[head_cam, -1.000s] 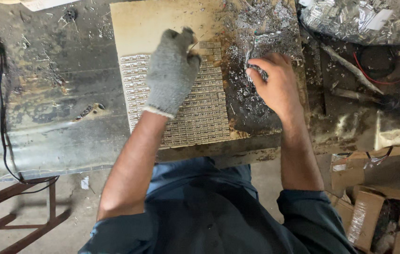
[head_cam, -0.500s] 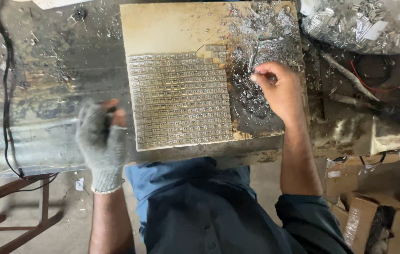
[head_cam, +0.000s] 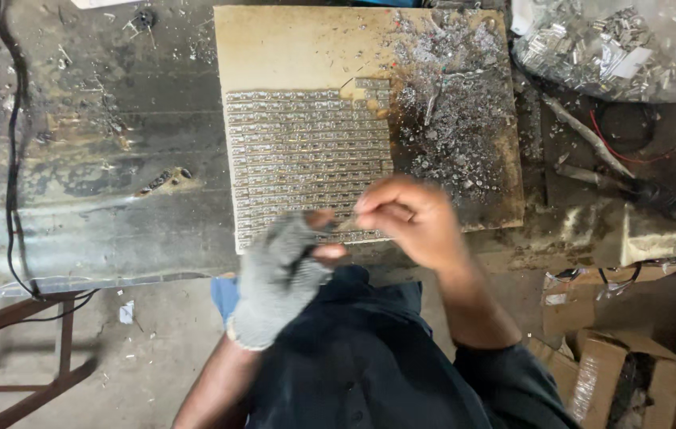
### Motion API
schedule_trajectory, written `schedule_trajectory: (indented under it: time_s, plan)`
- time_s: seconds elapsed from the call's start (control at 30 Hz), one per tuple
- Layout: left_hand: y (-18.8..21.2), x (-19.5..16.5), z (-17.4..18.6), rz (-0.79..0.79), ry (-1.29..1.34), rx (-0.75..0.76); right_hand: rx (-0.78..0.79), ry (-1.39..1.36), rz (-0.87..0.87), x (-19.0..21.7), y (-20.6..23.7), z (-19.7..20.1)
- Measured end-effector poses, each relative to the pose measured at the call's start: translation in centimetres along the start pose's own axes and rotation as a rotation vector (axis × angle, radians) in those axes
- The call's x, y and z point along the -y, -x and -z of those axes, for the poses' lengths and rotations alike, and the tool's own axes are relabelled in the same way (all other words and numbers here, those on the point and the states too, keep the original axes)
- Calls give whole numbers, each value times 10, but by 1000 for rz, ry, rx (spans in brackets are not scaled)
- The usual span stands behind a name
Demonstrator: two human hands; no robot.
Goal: The person picks small metallic components one at a time from a pile on the workbench and places them into rows on a gridded board, gradually extending the filled area of the grid. They occasionally reach to the side for more components and continue filling the rows by hand.
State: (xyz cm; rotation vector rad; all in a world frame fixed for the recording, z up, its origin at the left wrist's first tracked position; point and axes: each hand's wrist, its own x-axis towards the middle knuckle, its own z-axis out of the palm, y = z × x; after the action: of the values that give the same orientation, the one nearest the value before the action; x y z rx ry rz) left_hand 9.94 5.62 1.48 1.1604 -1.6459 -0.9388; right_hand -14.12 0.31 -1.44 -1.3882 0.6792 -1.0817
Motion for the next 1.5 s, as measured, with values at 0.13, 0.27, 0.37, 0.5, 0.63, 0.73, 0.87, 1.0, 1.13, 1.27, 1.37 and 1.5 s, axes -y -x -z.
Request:
schedule_trajectory:
  time_s: [0.13, 0.27, 0.37, 0.5, 0.63, 0.73, 0.87, 1.0, 1.13, 1.27, 1.37, 1.5]
  plan:
    - [-23, -10, -16, -26, -143, 55, -148, -317, -71, -9, 13, -27]
    - [-36, -13, -22, -35, -94, -8, -270, -339, 57, -27, 12, -21]
    - [-41, -17, -12, -67, 8, -114, -409, -303, 171, -36, -4, 14]
    - [-46, -17, 14, 55, -184, -254, -503, -280, 102, -36, -12, 61]
    - [-38, -11, 16, 210, -321, 56, -449, -352, 123, -38, -5, 75]
    - [-5, -9, 5, 145, -453, 191, -467, -320, 48, -39, 3, 76]
    - [24, 12, -21, 6, -624, 203, -468, -248, 26, -43, 1, 82]
    - [42, 36, -43, -37, -781, 249, -433, 131, 116, -50, -27, 93]
    - [53, 52, -50, -120, -819, 183, -443, 565, 157, -56, -63, 96]
    - [65, 58, -51, -121, -824, 155, -312, 786, 133, -59, -83, 89]
    - [71, 55, -45, -43, -780, 200, -276, 891, 101, -64, -93, 85]
    - [71, 42, -32, -118, -568, 39, -310, 1105, 16, -73, -99, 84]
